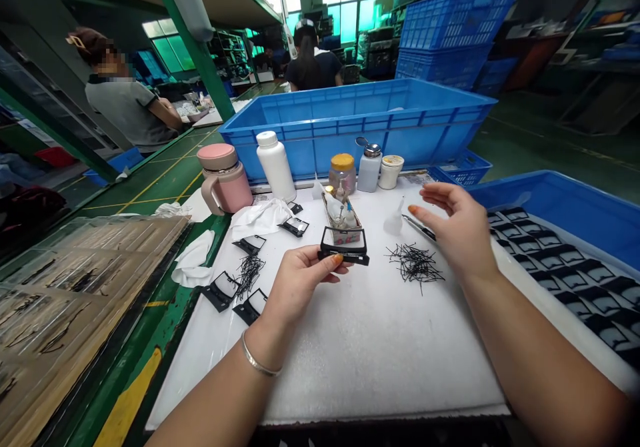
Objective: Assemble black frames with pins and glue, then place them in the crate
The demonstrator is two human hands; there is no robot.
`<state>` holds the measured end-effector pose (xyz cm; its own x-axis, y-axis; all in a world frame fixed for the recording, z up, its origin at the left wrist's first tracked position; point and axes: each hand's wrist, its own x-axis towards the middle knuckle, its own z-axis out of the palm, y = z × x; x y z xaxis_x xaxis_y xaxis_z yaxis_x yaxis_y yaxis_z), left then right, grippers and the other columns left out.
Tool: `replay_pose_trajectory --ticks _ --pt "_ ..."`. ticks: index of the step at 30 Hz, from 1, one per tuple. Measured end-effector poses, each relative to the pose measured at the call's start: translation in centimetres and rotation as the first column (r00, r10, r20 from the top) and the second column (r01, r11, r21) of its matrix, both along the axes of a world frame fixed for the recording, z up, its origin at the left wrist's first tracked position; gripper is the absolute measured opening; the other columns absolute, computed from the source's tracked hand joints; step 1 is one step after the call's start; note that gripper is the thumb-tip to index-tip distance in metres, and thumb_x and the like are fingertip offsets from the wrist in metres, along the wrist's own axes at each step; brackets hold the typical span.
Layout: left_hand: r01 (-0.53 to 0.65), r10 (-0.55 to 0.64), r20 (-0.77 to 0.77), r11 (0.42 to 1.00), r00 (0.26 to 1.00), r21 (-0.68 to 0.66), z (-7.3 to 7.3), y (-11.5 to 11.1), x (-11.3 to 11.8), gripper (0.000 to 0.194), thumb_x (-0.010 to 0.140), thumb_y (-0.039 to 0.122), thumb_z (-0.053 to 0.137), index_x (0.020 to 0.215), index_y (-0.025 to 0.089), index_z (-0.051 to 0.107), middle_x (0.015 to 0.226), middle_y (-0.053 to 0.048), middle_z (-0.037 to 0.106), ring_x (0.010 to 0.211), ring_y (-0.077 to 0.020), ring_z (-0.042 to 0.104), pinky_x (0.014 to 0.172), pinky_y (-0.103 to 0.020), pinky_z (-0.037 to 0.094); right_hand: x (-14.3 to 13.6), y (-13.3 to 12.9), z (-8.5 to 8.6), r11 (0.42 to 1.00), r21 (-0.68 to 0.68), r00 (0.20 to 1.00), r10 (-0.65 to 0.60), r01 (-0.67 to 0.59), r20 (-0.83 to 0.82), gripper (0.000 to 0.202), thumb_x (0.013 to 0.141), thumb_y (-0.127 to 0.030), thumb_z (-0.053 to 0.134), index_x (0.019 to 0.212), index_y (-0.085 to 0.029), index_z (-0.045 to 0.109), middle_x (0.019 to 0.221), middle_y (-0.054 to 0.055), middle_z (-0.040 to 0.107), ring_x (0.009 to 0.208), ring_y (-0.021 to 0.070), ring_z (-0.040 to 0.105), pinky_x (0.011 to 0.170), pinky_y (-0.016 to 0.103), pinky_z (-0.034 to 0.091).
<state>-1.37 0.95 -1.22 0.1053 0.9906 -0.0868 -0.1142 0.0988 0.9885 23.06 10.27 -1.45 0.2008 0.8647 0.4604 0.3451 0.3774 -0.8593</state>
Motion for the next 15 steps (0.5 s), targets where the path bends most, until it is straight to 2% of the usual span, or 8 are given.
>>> replay_pose_trajectory --ticks 2,5,7,9,11,13,15 --pt "-0.002 0.002 0.027 1.0 1.0 -0.002 0.0 0.0 0.0 0.023 0.08 0.035 0.07 0.087 0.014 0.072 0.089 -0.009 0.072 0.082 -0.0172 0.066 0.067 -0.022 0.049 0.0 0.8 -0.8 0.997 -0.079 0.987 0.033 -0.02 0.156 0.049 0.066 -0.031 0.077 0.112 -0.018 0.064 0.114 0.009 0.068 0.105 0.0253 0.063 0.095 0.041 0.047" --pt "0.002 -0.002 0.045 1.0 0.999 0.005 0.1 0.0 0.0 0.023 0.08 0.035 0.071 0.088 0.014 0.072 0.09 -0.009 0.072 0.083 -0.0176 0.066 0.067 -0.022 0.05 -0.6 1.3 -1.8 0.976 -0.217 0.929 0.089 -0.009 0.359 0.036 0.07 -0.03 0.071 0.104 -0.019 0.069 0.103 0.008 0.072 0.097 0.026 0.065 0.089 0.041 0.047" --pt "0.001 -0.002 0.045 1.0 0.999 0.016 0.2 -0.1 0.0 0.023 0.08 0.035 0.071 0.088 0.014 0.072 0.089 -0.009 0.072 0.083 -0.0179 0.066 0.067 -0.022 0.05 -1.0 1.3 -2.0 0.965 -0.264 0.892 0.126 -0.008 0.435 0.026 0.073 -0.03 0.067 0.097 -0.021 0.072 0.091 0.005 0.073 0.088 0.0244 0.065 0.083 0.038 0.047" --pt "-0.001 0.0 0.038 1.0 0.999 0.029 0.3 -0.1 0.1 0.023 0.08 0.034 0.07 0.088 0.013 0.072 0.089 -0.01 0.072 0.083 -0.0184 0.066 0.068 -0.023 0.05 -1.3 0.9 -1.8 0.97 -0.241 0.887 0.127 -0.019 0.444 0.022 0.078 -0.032 0.063 0.095 -0.021 0.071 0.086 0.004 0.071 0.082 0.0223 0.064 0.079 0.036 0.047" --pt "-0.002 0.0 0.032 0.999 0.999 0.039 0.3 -0.1 0.1 0.023 0.08 0.034 0.07 0.088 0.013 0.072 0.089 -0.01 0.072 0.083 -0.0189 0.066 0.067 -0.023 0.05 -1.5 0.3 -1.2 0.985 -0.167 0.942 0.094 -0.041 0.323 0.026 0.083 -0.035 0.06 0.103 -0.021 0.068 0.09 0.004 0.069 0.082 0.0209 0.064 0.077 0.034 0.048" --pt "-0.004 0.002 0.033 0.999 0.999 0.046 0.3 -0.1 0.1 0.023 0.08 0.033 0.069 0.089 0.012 0.072 0.087 -0.01 0.072 0.082 -0.0189 0.066 0.066 -0.023 0.05 -1.7 -0.6 -0.3 0.99 -0.098 0.993 0.109 -0.103 0.054 0.032 0.086 -0.039 0.058 0.113 -0.023 0.062 0.094 0.004 0.065 0.082 0.0207 0.066 0.072 0.033 0.051" --pt "-0.008 0.006 0.039 0.999 0.999 0.049 0.2 -0.1 0.1 0.022 0.08 0.031 0.069 0.088 0.012 0.072 0.086 -0.01 0.072 0.081 -0.0184 0.066 0.065 -0.023 0.05 -1.9 -1.8 0.6 0.982 -0.026 0.963 0.18 -0.189 -0.202 0.036 0.086 -0.04 0.06 0.12 -0.027 0.055 0.093 0.003 0.064 0.076 0.02 0.067 0.061 0.031 0.052"
